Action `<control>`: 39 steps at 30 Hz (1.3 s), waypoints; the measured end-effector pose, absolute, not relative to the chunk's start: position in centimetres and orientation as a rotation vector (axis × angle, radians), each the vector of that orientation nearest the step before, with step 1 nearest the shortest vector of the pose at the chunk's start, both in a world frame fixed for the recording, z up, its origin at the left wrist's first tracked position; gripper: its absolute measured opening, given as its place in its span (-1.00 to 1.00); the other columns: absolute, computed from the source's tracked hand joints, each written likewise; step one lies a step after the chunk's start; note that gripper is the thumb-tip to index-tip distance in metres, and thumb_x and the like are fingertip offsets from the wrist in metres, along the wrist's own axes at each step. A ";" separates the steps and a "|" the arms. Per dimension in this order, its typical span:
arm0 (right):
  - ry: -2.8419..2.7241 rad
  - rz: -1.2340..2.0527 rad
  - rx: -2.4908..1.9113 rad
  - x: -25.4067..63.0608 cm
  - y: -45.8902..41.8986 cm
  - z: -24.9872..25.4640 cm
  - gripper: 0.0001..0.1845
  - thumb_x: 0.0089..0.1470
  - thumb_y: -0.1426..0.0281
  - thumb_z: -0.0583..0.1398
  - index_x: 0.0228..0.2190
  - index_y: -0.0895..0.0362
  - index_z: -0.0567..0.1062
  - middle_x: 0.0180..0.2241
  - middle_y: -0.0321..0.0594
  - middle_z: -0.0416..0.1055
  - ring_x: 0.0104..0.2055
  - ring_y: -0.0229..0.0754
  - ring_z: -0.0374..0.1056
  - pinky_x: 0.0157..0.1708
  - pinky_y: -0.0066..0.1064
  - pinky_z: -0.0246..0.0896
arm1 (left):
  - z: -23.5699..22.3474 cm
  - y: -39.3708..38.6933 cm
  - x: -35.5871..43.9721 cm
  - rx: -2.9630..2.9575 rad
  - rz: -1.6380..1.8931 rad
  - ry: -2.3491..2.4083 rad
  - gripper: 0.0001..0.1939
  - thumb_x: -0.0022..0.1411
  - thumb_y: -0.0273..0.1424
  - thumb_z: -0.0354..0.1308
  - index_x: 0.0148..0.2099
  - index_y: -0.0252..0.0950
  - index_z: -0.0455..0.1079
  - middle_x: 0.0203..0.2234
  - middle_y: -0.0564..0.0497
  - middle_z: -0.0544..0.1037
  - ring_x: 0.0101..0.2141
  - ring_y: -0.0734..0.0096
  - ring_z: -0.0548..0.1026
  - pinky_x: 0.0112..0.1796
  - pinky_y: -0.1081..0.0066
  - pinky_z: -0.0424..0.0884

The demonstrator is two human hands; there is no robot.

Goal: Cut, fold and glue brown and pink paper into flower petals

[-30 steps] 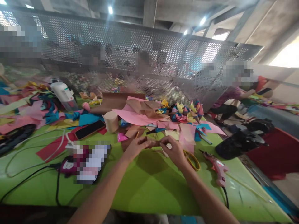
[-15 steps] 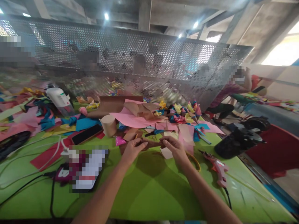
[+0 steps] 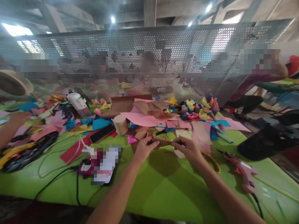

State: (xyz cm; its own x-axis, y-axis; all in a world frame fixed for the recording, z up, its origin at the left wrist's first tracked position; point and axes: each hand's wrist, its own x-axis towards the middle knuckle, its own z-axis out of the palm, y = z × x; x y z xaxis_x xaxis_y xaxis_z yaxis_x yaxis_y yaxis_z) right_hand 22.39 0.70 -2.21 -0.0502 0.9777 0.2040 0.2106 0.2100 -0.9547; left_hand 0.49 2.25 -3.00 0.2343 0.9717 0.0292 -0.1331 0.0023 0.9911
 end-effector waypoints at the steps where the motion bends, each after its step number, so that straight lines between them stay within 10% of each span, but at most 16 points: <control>1: -1.480 0.962 -1.191 22.4 0.7 -2.2 -0.66 -0.04 0.08 0.35 -0.49 0.12 0.56 -0.58 -0.28 0.42 -0.49 -0.20 0.30 -0.45 -0.37 0.17 | -3.0 2.3 0.5 1.234 1.108 0.941 -0.57 -0.01 -0.07 0.44 -0.28 -0.34 0.59 -0.44 0.00 0.59 -0.33 0.30 0.52 -0.22 0.34 0.43; 10: -1.611 0.952 -1.204 22.5 0.8 -1.8 -0.54 -0.06 0.01 0.35 -0.25 0.10 0.61 -0.31 -0.15 0.60 -0.30 -0.09 0.48 -0.27 -0.28 0.36 | -2.0 2.2 0.5 1.405 1.119 1.033 -0.67 0.05 -0.12 0.38 -0.37 -0.32 0.54 -0.51 0.06 0.53 -0.42 0.37 0.43 -0.34 0.43 0.34; 39: -1.592 0.926 -1.191 20.9 -0.1 -2.0 -0.71 -0.04 0.10 0.35 -0.47 0.08 0.57 -0.51 -0.26 0.51 -0.43 -0.15 0.37 -0.40 -0.35 0.24 | -1.3 0.7 1.7 1.566 1.004 0.938 -0.78 0.17 -0.27 0.25 -0.26 -0.29 0.62 -0.33 -0.03 0.67 -0.23 0.22 0.57 -0.17 0.35 0.46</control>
State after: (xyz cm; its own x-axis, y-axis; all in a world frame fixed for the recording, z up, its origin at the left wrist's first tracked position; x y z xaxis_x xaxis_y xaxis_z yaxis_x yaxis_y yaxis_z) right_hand 20.91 -0.10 -1.95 -0.1165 0.9671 0.2263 0.2812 0.2507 -0.9263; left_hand 1.73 0.72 -1.35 0.3517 0.9245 0.1472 0.0846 -0.1880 0.9785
